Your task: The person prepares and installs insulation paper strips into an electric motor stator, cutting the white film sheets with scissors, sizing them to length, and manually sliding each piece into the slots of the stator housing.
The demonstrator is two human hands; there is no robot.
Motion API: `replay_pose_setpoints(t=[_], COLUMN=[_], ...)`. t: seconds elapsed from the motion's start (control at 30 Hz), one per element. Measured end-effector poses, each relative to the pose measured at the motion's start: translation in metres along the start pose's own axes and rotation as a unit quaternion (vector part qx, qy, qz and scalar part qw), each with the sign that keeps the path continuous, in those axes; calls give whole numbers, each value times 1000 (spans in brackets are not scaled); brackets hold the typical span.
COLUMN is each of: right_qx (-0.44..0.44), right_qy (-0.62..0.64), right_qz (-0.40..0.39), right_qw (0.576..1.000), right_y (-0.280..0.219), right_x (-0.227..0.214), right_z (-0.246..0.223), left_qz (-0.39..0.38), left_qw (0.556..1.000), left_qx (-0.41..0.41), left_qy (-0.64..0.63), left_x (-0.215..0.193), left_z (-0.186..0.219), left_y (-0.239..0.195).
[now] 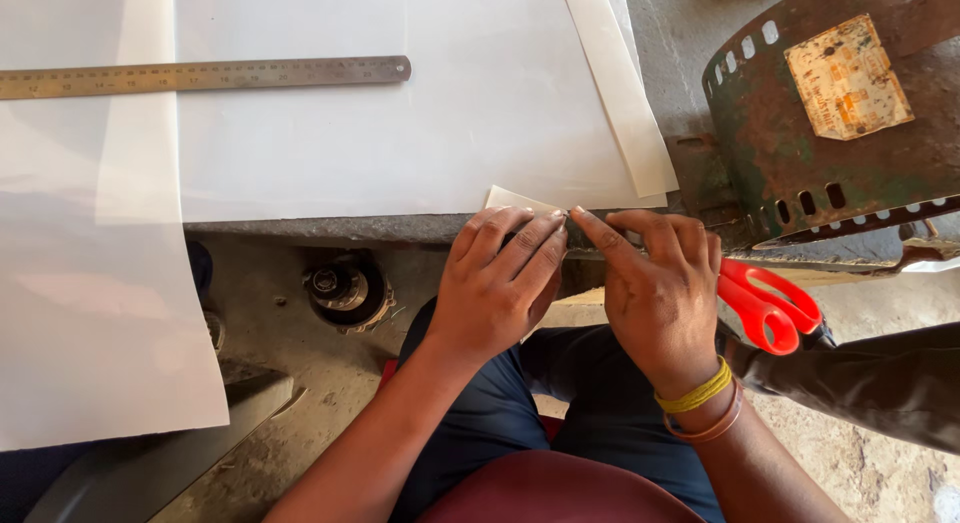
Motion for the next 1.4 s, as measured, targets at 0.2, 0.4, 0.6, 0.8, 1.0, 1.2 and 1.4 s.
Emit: replay_pose_setpoints(t=[0.2, 0.4, 0.6, 0.8, 1.0, 1.2, 1.4], right_qx=[-26, -31, -52, -69, -66, -34, -8], right_qy=[-1, 24, 33, 31, 46, 12, -6], right_qz=[20, 16, 15, 5, 19, 28, 36], right_qw=[999, 999, 998, 997, 997, 999, 999], right_y=[3, 4, 3, 0, 0, -2, -1], right_x=[-1, -1, -2, -3, -2, 3, 5], right_z=[-4, -1, 2, 4, 2, -3, -9], left_qz=[-8, 1, -2, 0, 15, 15, 21], left_qw=[1000, 999, 998, 997, 998, 998, 998], left_qx=[-3, -34, -53, -67, -55, -48, -43], left_qy=[-6, -19, -22, -34, -24, -30, -38], left_x=[-6, -10, -9, -7, -5, -2, -5], left_z=[3, 9, 12, 14, 12, 9, 8], left_y=[4, 7, 8, 6, 6, 3, 4])
Point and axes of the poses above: each hand's wrist, its own y-axis towards the middle knuckle, its own x-axis out of the palm, z = x × y, the point moved 2 cm from there along y, towards the middle knuckle, and after that the axes turned 12 degrees about -z, right-handed, at the moved point
